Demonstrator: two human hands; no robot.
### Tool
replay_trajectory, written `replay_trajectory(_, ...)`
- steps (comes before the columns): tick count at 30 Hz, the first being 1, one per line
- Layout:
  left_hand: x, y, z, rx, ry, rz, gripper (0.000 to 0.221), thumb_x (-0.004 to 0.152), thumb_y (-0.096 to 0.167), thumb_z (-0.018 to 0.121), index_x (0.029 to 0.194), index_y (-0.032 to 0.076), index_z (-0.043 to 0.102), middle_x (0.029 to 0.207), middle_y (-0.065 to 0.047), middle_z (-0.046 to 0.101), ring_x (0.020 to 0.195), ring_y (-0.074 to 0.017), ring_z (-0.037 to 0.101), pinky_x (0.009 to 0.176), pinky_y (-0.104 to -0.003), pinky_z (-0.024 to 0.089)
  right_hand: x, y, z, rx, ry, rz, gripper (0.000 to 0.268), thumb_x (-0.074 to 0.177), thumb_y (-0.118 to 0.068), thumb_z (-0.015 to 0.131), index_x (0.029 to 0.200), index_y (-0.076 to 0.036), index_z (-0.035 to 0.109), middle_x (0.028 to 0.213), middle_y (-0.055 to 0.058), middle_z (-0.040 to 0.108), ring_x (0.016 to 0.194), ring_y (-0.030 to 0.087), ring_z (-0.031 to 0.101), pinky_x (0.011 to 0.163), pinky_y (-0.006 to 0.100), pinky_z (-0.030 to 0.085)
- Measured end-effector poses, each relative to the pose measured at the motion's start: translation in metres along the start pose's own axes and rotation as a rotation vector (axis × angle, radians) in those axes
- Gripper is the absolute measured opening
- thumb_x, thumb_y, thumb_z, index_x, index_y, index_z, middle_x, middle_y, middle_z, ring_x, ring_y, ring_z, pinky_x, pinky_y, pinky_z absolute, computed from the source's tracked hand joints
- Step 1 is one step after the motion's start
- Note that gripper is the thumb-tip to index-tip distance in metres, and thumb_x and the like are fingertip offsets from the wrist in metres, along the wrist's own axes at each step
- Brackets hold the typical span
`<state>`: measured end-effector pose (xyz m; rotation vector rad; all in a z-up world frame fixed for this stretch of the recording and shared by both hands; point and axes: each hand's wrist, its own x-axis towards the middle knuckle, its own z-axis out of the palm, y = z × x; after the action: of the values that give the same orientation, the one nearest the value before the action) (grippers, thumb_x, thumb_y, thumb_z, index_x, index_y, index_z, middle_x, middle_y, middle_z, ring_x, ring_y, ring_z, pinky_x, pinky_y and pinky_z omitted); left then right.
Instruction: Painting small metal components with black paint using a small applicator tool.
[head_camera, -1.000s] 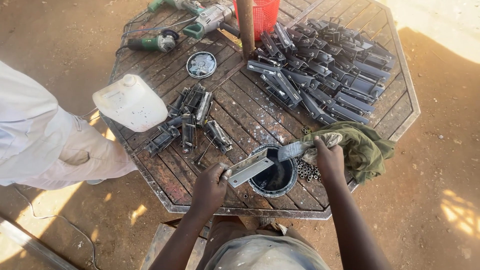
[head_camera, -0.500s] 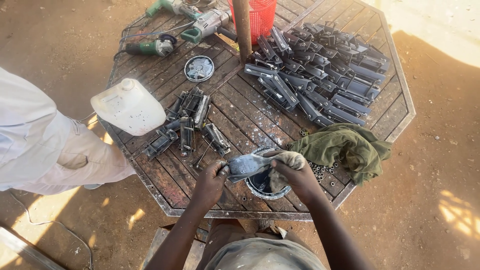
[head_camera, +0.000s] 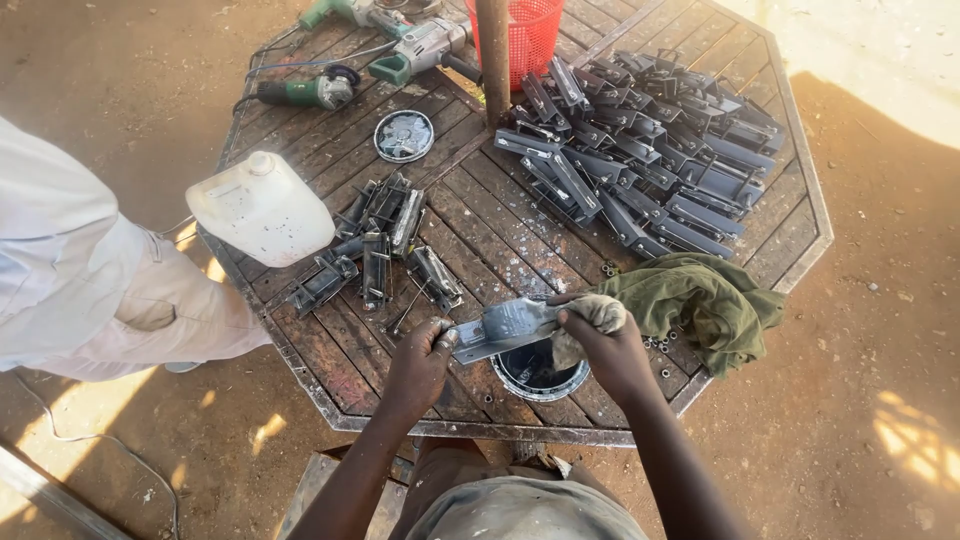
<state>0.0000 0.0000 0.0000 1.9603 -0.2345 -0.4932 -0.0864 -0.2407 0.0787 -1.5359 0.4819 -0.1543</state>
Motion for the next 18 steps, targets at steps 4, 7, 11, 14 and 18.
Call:
replay_trajectory(4, -0.004, 0.016, -0.010, -0.032, 0.011, 0.003, 0.026, 0.109, 0.009, 0.044, 0.107, -0.002, 0.068, 0.063, -0.011, 0.055, 0.055, -0.0088, 0.037, 0.054, -0.030, 0.037, 0.020, 0.046, -0.026, -0.049, 0.139, -0.003, 0.025, 0.088, -0.023, 0.078, 0.097, 0.001, 0.077, 0.084, 0.015, 0.072, 0.081, 0.024, 0.062, 0.085, 0.045, 0.049)
replay_trajectory(7, -0.004, 0.012, -0.013, -0.030, 0.028, -0.013, 0.024, 0.108, 0.009, 0.048, 0.105, 0.000, 0.070, 0.066, -0.011, 0.059, 0.058, -0.0085, 0.040, 0.054, -0.031, 0.037, 0.012, 0.017, -0.035, -0.162, 0.230, -0.090, 0.019, 0.094, -0.020, 0.071, 0.086, -0.005, 0.079, 0.077, 0.009, 0.072, 0.075, 0.014, 0.060, 0.079, 0.034, 0.049)
replay_trajectory(11, 0.003, -0.001, -0.011, -0.035, 0.025, -0.002, 0.025, 0.109, 0.010, 0.046, 0.107, 0.000, 0.069, 0.068, -0.009, 0.059, 0.060, -0.0089, 0.040, 0.057, -0.031, 0.038, 0.007, 0.003, -0.036, -0.061, 0.269, -0.159, 0.017, 0.096, -0.019, 0.070, 0.086, -0.008, 0.076, 0.077, 0.004, 0.068, 0.077, 0.011, 0.055, 0.078, 0.031, 0.048)
replay_trajectory(14, 0.003, 0.000, -0.013, -0.076, -0.005, 0.009, 0.025, 0.108, 0.010, 0.046, 0.109, 0.001, 0.069, 0.071, -0.010, 0.061, 0.064, -0.0100, 0.044, 0.061, -0.032, 0.040, 0.018, 0.025, -0.040, 0.023, 0.223, -0.162, 0.016, 0.094, -0.017, 0.070, 0.084, -0.005, 0.075, 0.076, 0.005, 0.068, 0.077, 0.012, 0.058, 0.077, 0.031, 0.049)
replay_trajectory(18, -0.009, 0.010, -0.016, -0.072, 0.003, -0.016, 0.023, 0.108, 0.010, 0.049, 0.108, 0.002, 0.071, 0.074, -0.014, 0.066, 0.066, -0.0099, 0.048, 0.062, -0.033, 0.042, 0.025, 0.044, -0.055, -0.022, 0.258, -0.109, 0.017, 0.095, -0.014, 0.069, 0.086, 0.000, 0.075, 0.076, 0.009, 0.069, 0.074, 0.016, 0.060, 0.076, 0.035, 0.050)
